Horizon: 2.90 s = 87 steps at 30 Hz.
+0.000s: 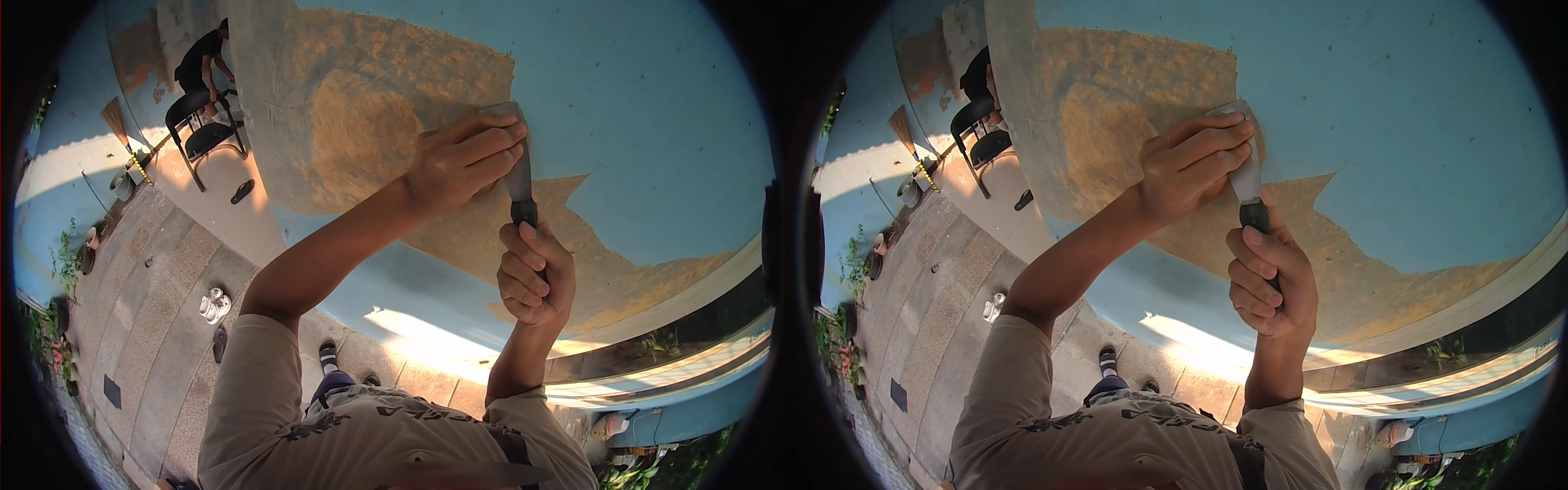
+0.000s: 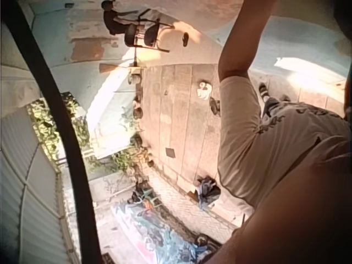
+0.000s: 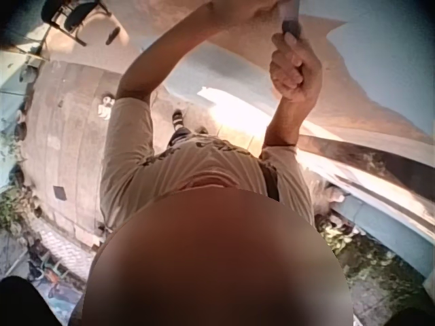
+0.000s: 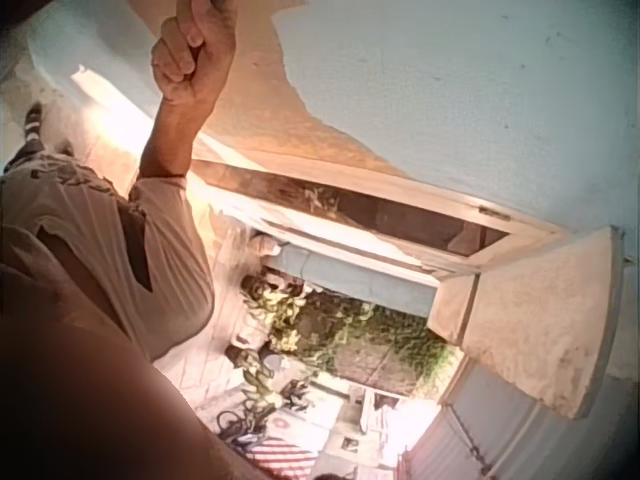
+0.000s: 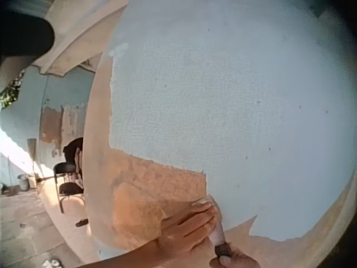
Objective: The person scrapes peeling paint from an exterior wall using a putty knife.
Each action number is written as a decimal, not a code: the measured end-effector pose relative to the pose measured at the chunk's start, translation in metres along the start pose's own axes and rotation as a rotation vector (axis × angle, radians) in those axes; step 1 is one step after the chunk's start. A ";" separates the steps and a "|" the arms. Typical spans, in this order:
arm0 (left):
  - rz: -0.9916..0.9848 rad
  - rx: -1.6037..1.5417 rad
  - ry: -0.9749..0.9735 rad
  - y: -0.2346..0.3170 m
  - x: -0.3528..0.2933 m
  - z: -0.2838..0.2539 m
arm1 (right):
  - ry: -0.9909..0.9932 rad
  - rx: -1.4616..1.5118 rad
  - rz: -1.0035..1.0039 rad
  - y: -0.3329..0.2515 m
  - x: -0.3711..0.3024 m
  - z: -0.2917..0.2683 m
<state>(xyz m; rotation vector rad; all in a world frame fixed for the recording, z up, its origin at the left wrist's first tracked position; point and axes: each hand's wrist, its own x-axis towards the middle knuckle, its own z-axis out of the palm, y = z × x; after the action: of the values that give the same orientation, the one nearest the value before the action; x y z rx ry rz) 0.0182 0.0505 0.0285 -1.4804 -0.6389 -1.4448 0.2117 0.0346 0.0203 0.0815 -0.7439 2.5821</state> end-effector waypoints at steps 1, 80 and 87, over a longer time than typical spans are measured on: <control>0.000 0.000 0.001 0.001 0.000 0.000 | -0.008 -0.002 -0.003 0.001 0.002 0.001; -0.032 -0.004 -0.031 -0.001 0.005 -0.004 | -0.015 0.012 0.025 -0.010 0.004 0.006; 0.002 0.003 -0.033 0.000 0.004 -0.004 | -0.047 -0.018 0.007 -0.006 0.004 0.000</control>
<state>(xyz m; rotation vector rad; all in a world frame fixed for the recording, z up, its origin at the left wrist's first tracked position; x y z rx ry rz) 0.0169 0.0463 0.0323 -1.5045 -0.6590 -1.4199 0.2106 0.0409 0.0244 0.1347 -0.7861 2.5876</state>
